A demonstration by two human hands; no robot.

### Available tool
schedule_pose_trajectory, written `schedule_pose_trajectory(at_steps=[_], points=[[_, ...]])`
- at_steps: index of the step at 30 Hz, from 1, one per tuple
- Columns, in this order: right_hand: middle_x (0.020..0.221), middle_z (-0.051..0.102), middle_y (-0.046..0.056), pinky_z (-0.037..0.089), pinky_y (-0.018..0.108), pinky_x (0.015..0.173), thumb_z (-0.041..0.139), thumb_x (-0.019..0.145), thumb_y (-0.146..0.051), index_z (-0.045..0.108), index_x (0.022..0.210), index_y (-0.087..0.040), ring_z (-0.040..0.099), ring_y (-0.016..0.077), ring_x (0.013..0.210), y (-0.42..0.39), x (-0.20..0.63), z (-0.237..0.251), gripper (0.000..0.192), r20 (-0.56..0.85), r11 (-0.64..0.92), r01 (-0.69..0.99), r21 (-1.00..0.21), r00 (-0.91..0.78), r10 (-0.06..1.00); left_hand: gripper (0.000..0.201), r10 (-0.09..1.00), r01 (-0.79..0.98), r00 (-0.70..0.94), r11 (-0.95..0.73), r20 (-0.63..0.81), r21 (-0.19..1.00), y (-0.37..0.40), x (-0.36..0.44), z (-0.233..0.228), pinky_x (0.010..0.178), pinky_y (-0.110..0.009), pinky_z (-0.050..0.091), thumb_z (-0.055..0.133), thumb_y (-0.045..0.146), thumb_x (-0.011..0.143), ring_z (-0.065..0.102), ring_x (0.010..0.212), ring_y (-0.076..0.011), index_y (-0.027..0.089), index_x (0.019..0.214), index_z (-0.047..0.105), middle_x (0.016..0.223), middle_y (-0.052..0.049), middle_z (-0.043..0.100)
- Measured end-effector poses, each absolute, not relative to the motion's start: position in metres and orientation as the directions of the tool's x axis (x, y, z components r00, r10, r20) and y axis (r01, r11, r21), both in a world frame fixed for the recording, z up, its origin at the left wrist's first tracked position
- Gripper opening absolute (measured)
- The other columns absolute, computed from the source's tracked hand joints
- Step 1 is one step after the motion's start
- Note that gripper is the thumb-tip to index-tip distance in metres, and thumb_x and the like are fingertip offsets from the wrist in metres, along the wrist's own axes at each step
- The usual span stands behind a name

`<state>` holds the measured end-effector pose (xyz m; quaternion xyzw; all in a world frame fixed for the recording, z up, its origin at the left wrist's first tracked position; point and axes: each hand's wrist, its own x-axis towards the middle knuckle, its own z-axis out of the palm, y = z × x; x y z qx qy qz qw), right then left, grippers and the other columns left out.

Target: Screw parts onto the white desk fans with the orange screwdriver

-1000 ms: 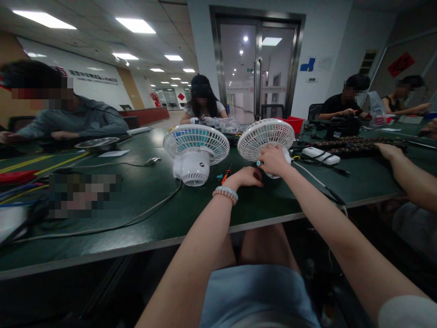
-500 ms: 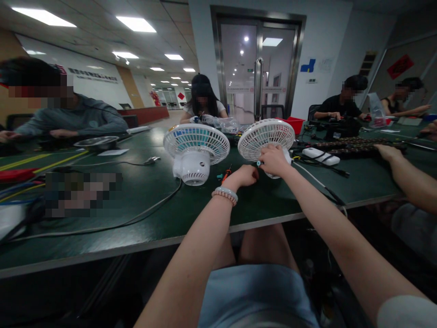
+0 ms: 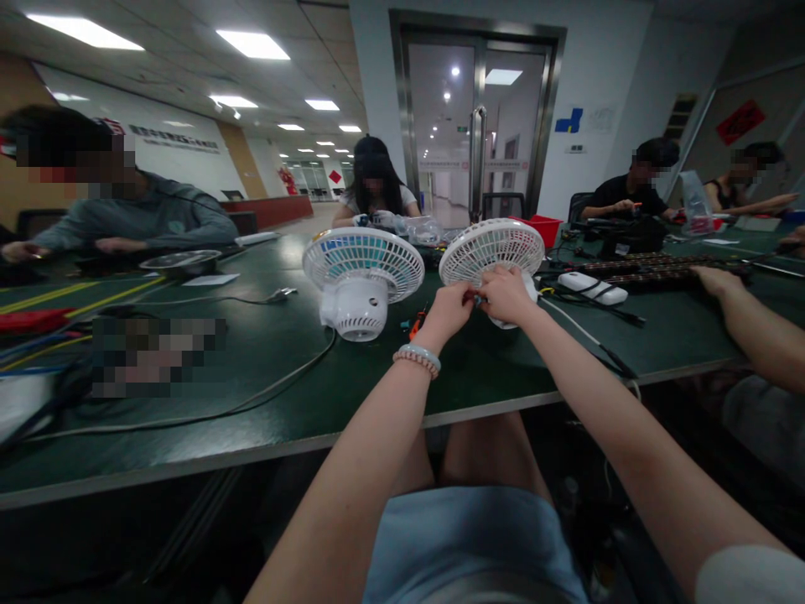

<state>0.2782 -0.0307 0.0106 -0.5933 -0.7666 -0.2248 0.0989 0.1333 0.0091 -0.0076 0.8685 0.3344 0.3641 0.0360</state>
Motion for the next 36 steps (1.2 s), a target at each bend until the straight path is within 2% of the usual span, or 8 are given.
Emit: schedule_pose_trajectory(at_steps=[14, 22, 29, 36], points=[[0.106, 0.058, 0.012, 0.027, 0.042, 0.080, 0.049, 0.079, -0.033, 0.067, 0.094, -0.019, 0.039, 0.0305, 0.106, -0.0298, 0.2789, 0.0091, 0.027, 0.434, 0.199, 0.950, 0.239, -0.288, 0.853, 0.018, 0.604, 0.525, 0.495, -0.781, 0.624, 0.340, 0.0073, 0.1323, -0.0088, 0.077, -0.027, 0.046, 0.049, 0.010, 0.074, 0.060, 0.080, -0.0146, 0.016, 0.083, 0.063, 0.084, -0.004, 0.067], [0.107, 0.058, 0.014, 0.027, 0.042, 0.080, 0.049, 0.078, -0.030, 0.067, 0.096, -0.016, 0.039, 0.0308, 0.106, -0.0308, 0.2778, 0.0095, 0.029, 0.430, 0.192, 0.953, 0.234, -0.278, 0.859, 0.018, 0.583, 0.528, 0.523, -0.794, 0.622, 0.300, 0.0036, 0.1345, -0.0071, 0.079, -0.028, 0.045, 0.049, 0.008, 0.072, 0.059, 0.081, -0.0152, 0.015, 0.082, 0.063, 0.084, -0.005, 0.066], [0.106, 0.058, 0.012, 0.027, 0.043, 0.080, 0.049, 0.078, -0.031, 0.066, 0.096, -0.019, 0.041, 0.0298, 0.104, -0.0304, 0.2773, 0.0089, 0.028, 0.437, 0.190, 0.953, 0.236, -0.279, 0.855, 0.017, 0.566, 0.524, 0.479, -0.798, 0.671, 0.299, 0.0036, 0.1339, -0.0082, 0.078, -0.027, 0.046, 0.051, 0.007, 0.071, 0.057, 0.081, -0.0149, 0.014, 0.084, 0.060, 0.087, -0.006, 0.062], [0.106, 0.058, 0.011, 0.028, 0.043, 0.081, 0.049, 0.079, -0.033, 0.066, 0.097, -0.020, 0.040, 0.0295, 0.105, -0.0308, 0.2761, 0.0097, 0.028, 0.432, 0.187, 0.954, 0.235, -0.275, 0.859, 0.014, 0.567, 0.505, 0.498, -0.805, 0.657, 0.312, 0.0057, 0.1327, -0.0096, 0.076, -0.026, 0.045, 0.050, 0.009, 0.073, 0.058, 0.078, -0.0140, 0.015, 0.081, 0.060, 0.083, -0.004, 0.064]])
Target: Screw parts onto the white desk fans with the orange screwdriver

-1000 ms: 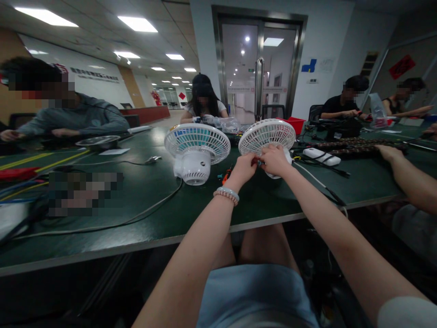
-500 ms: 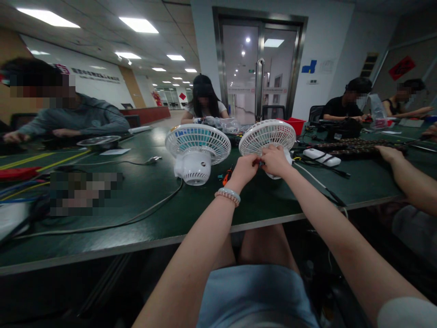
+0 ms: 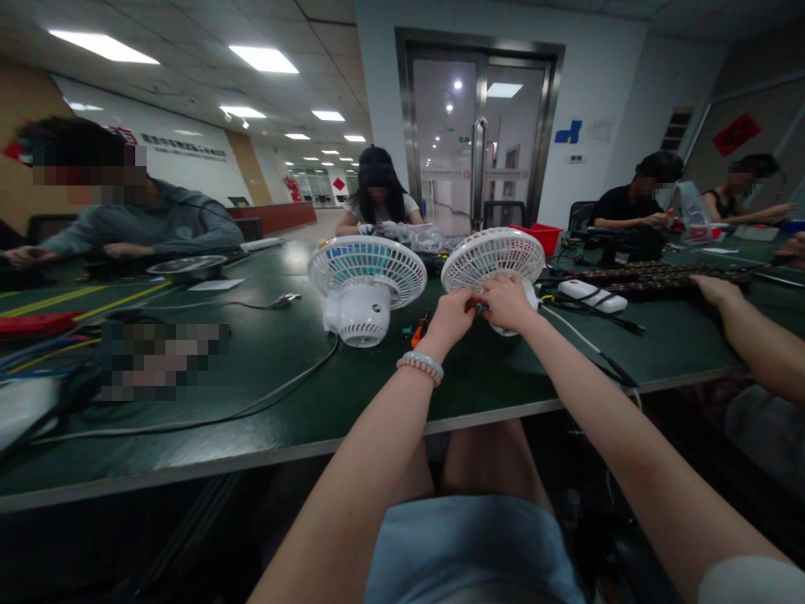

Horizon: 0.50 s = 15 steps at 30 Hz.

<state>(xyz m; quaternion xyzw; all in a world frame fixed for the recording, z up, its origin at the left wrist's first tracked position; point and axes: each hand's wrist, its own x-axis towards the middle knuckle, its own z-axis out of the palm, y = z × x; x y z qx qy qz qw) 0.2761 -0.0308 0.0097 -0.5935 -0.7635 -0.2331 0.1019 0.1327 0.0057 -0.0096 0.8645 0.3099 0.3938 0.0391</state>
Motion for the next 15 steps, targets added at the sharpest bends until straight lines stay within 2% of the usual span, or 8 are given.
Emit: schedule_pose_trajectory(at_steps=[5, 15], points=[[0.106, 0.058, 0.011, 0.028, 0.043, 0.081, 0.049, 0.079, -0.032, 0.067, 0.095, -0.020, 0.040, 0.0298, 0.106, -0.0310, 0.2758, 0.0098, 0.027, 0.427, 0.189, 0.951, 0.246, -0.282, 0.859, 0.015, 0.596, 0.516, 0.497, -0.787, 0.630, 0.338, 0.0044, 0.1319, -0.0088, 0.076, -0.026, 0.046, 0.050, 0.009, 0.073, 0.059, 0.079, -0.0142, 0.015, 0.081, 0.061, 0.084, -0.004, 0.065], [0.106, 0.059, 0.011, 0.028, 0.042, 0.081, 0.049, 0.079, -0.031, 0.067, 0.095, -0.021, 0.040, 0.0294, 0.106, -0.0305, 0.2754, 0.0092, 0.026, 0.430, 0.195, 0.952, 0.237, -0.283, 0.858, 0.013, 0.583, 0.502, 0.492, -0.797, 0.646, 0.337, 0.0091, 0.1306, -0.0125, 0.071, -0.025, 0.046, 0.050, 0.011, 0.071, 0.059, 0.075, -0.0142, 0.015, 0.078, 0.060, 0.080, -0.004, 0.065]])
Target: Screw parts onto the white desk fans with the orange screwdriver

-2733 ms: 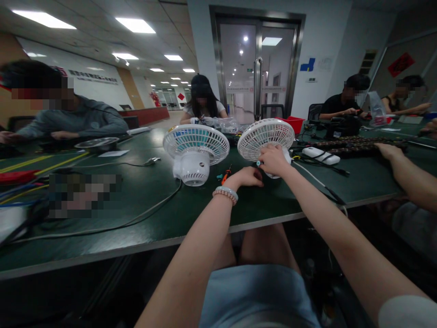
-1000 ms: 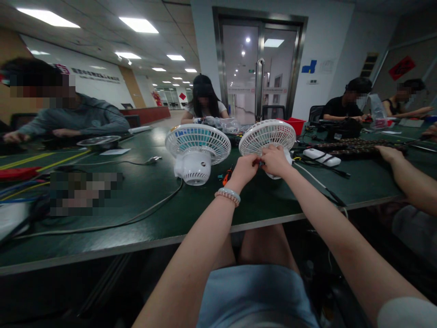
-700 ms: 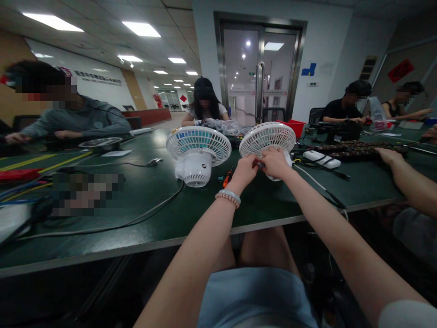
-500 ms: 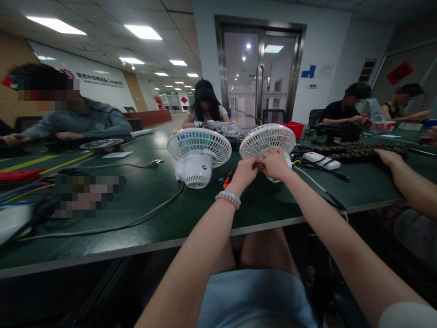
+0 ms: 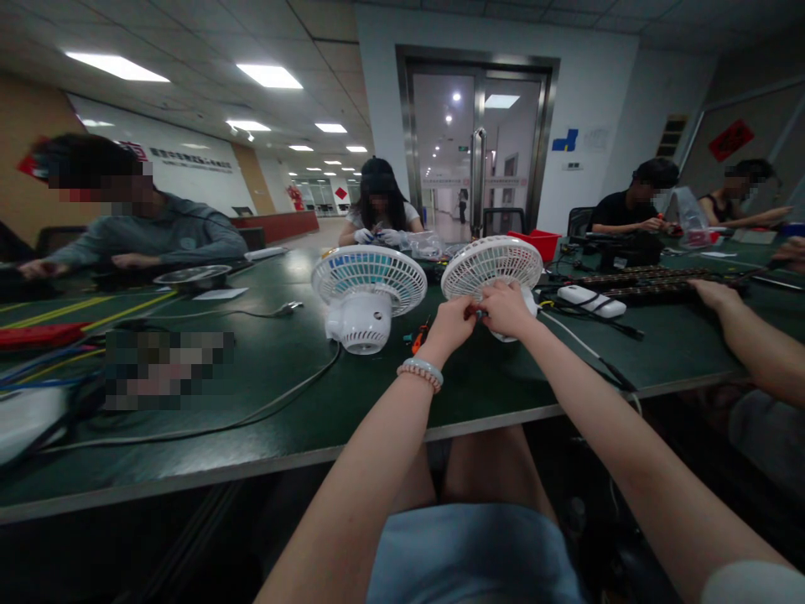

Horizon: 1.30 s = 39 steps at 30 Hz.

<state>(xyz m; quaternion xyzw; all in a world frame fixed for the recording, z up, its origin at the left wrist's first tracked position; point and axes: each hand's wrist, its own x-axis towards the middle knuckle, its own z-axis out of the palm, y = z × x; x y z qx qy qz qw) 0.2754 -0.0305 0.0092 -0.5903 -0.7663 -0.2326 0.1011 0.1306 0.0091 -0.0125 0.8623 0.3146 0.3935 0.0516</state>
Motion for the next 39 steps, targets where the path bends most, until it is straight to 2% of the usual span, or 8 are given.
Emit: schedule_pose_trajectory(at_steps=[6, 23, 32, 39], points=[[0.105, 0.059, 0.011, 0.028, 0.042, 0.080, 0.050, 0.078, -0.030, 0.067, 0.092, -0.020, 0.040, 0.0291, 0.105, -0.0297, 0.2761, 0.0086, 0.025, 0.436, 0.202, 0.951, 0.232, -0.287, 0.853, 0.013, 0.602, 0.496, 0.484, -0.787, 0.636, 0.367, 0.0101, 0.1316, -0.0141, 0.073, -0.026, 0.046, 0.052, 0.011, 0.071, 0.059, 0.077, -0.0146, 0.015, 0.080, 0.061, 0.081, -0.004, 0.065], [0.104, 0.059, 0.013, 0.028, 0.041, 0.079, 0.051, 0.076, -0.030, 0.066, 0.088, -0.015, 0.041, 0.0294, 0.105, -0.0280, 0.2763, 0.0076, 0.024, 0.452, 0.198, 0.953, 0.230, -0.285, 0.845, 0.013, 0.535, 0.426, 0.532, -0.839, 0.656, 0.339, 0.0073, 0.1322, -0.0125, 0.075, -0.026, 0.046, 0.050, 0.009, 0.071, 0.058, 0.078, -0.0143, 0.015, 0.077, 0.059, 0.081, -0.004, 0.064], [0.104, 0.059, 0.012, 0.028, 0.042, 0.079, 0.051, 0.077, -0.031, 0.067, 0.091, -0.017, 0.040, 0.0297, 0.105, -0.0289, 0.2763, 0.0084, 0.026, 0.436, 0.200, 0.951, 0.237, -0.288, 0.853, 0.012, 0.547, 0.465, 0.520, -0.826, 0.657, 0.319, 0.0097, 0.1324, -0.0137, 0.074, -0.027, 0.047, 0.049, 0.011, 0.073, 0.059, 0.077, -0.0147, 0.015, 0.078, 0.060, 0.081, -0.005, 0.065], [0.105, 0.059, 0.012, 0.028, 0.043, 0.080, 0.050, 0.077, -0.031, 0.068, 0.092, -0.019, 0.039, 0.0298, 0.105, -0.0301, 0.2762, 0.0091, 0.026, 0.424, 0.200, 0.952, 0.229, -0.283, 0.860, 0.015, 0.598, 0.482, 0.501, -0.793, 0.626, 0.372, 0.0095, 0.1319, -0.0139, 0.075, -0.027, 0.048, 0.051, 0.013, 0.073, 0.061, 0.079, -0.0152, 0.017, 0.081, 0.063, 0.084, -0.004, 0.068]])
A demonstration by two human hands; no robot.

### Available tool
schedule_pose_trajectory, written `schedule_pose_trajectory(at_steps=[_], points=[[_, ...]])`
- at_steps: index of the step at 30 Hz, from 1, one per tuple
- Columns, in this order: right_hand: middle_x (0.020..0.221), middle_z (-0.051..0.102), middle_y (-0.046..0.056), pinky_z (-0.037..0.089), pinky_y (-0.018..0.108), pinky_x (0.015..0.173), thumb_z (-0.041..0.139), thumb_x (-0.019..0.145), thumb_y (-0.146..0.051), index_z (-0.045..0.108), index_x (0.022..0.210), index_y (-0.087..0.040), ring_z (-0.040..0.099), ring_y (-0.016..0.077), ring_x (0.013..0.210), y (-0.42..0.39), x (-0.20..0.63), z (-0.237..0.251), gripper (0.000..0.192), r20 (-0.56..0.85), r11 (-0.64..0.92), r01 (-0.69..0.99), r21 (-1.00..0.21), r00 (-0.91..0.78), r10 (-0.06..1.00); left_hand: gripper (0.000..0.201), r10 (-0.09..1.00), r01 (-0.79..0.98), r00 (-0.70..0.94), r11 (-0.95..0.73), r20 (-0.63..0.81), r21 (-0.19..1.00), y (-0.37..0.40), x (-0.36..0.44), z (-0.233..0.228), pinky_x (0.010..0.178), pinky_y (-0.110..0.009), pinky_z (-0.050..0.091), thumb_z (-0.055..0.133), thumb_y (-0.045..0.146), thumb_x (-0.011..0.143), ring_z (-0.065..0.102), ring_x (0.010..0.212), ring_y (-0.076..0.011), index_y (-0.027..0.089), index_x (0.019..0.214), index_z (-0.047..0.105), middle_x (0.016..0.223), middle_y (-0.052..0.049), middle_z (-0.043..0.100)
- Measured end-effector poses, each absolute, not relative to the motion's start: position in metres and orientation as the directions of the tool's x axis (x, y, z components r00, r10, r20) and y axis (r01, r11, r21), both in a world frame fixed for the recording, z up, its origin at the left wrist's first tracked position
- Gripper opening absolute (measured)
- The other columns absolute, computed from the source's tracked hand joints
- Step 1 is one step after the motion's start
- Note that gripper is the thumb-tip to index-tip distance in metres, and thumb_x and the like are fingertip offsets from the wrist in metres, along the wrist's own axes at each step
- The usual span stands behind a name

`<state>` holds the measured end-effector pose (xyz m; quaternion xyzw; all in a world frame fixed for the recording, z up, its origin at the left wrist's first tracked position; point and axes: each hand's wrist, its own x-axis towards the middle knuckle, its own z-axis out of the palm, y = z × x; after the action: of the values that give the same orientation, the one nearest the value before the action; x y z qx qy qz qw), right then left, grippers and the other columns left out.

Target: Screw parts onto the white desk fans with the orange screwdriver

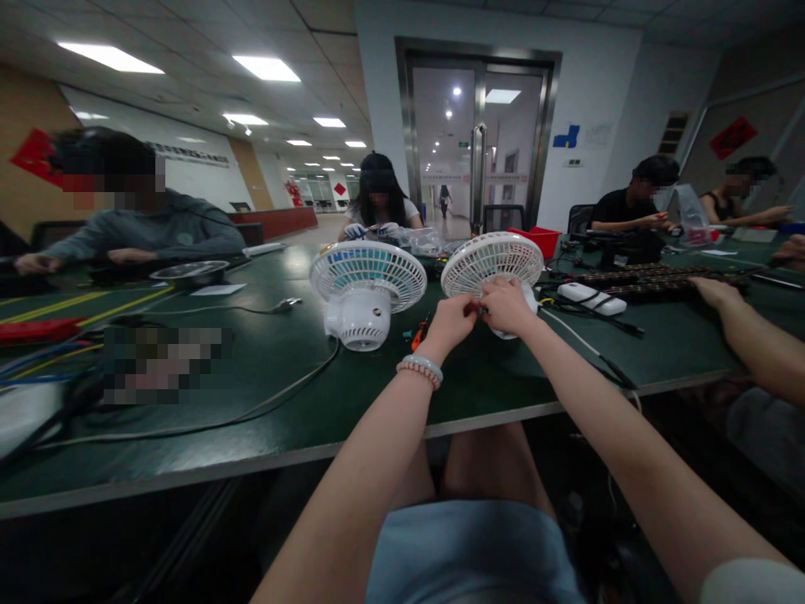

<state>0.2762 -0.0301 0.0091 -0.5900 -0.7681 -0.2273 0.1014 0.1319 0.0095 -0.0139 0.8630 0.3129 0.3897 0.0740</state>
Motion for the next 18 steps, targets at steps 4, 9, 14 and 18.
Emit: schedule_pose_trajectory(at_steps=[4, 9, 14, 18], points=[[0.105, 0.058, 0.011, 0.027, 0.043, 0.081, 0.049, 0.078, -0.031, 0.068, 0.094, -0.021, 0.039, 0.0294, 0.105, -0.030, 0.276, 0.009, 0.027, 0.425, 0.201, 0.954, 0.222, -0.280, 0.861, 0.017, 0.636, 0.490, 0.453, -0.763, 0.625, 0.421, 0.010, 0.133, -0.014, 0.077, -0.026, 0.048, 0.052, 0.012, 0.072, 0.061, 0.080, -0.0148, 0.017, 0.084, 0.064, 0.085, -0.004, 0.068], [0.106, 0.058, 0.011, 0.027, 0.043, 0.081, 0.048, 0.080, -0.033, 0.069, 0.091, -0.021, 0.039, 0.0297, 0.105, -0.031, 0.276, 0.010, 0.026, 0.418, 0.203, 0.953, 0.224, -0.282, 0.863, 0.017, 0.694, 0.485, 0.379, -0.713, 0.612, 0.507, 0.012, 0.134, -0.017, 0.076, -0.026, 0.048, 0.052, 0.010, 0.072, 0.062, 0.078, -0.0138, 0.016, 0.084, 0.063, 0.082, -0.004, 0.068], [0.106, 0.058, 0.011, 0.026, 0.043, 0.082, 0.048, 0.080, -0.031, 0.069, 0.091, -0.021, 0.038, 0.0293, 0.106, -0.032, 0.275, 0.010, 0.026, 0.415, 0.196, 0.956, 0.216, -0.272, 0.868, 0.014, 0.761, 0.506, 0.321, -0.641, 0.563, 0.577, 0.015, 0.135, -0.019, 0.073, -0.026, 0.048, 0.054, 0.014, 0.072, 0.062, 0.075, -0.0137, 0.015, 0.080, 0.065, 0.080, -0.004, 0.069], [0.107, 0.058, 0.011, 0.026, 0.043, 0.082, 0.048, 0.079, -0.030, 0.069, 0.092, -0.021, 0.038, 0.0296, 0.106, -0.032, 0.275, 0.010, 0.026, 0.414, 0.192, 0.956, 0.221, -0.270, 0.869, 0.013, 0.815, 0.502, 0.324, -0.579, 0.481, 0.642, 0.020, 0.136, -0.022, 0.072, -0.027, 0.047, 0.056, 0.019, 0.071, 0.061, 0.072, -0.0150, 0.017, 0.077, 0.067, 0.075, -0.003, 0.068]])
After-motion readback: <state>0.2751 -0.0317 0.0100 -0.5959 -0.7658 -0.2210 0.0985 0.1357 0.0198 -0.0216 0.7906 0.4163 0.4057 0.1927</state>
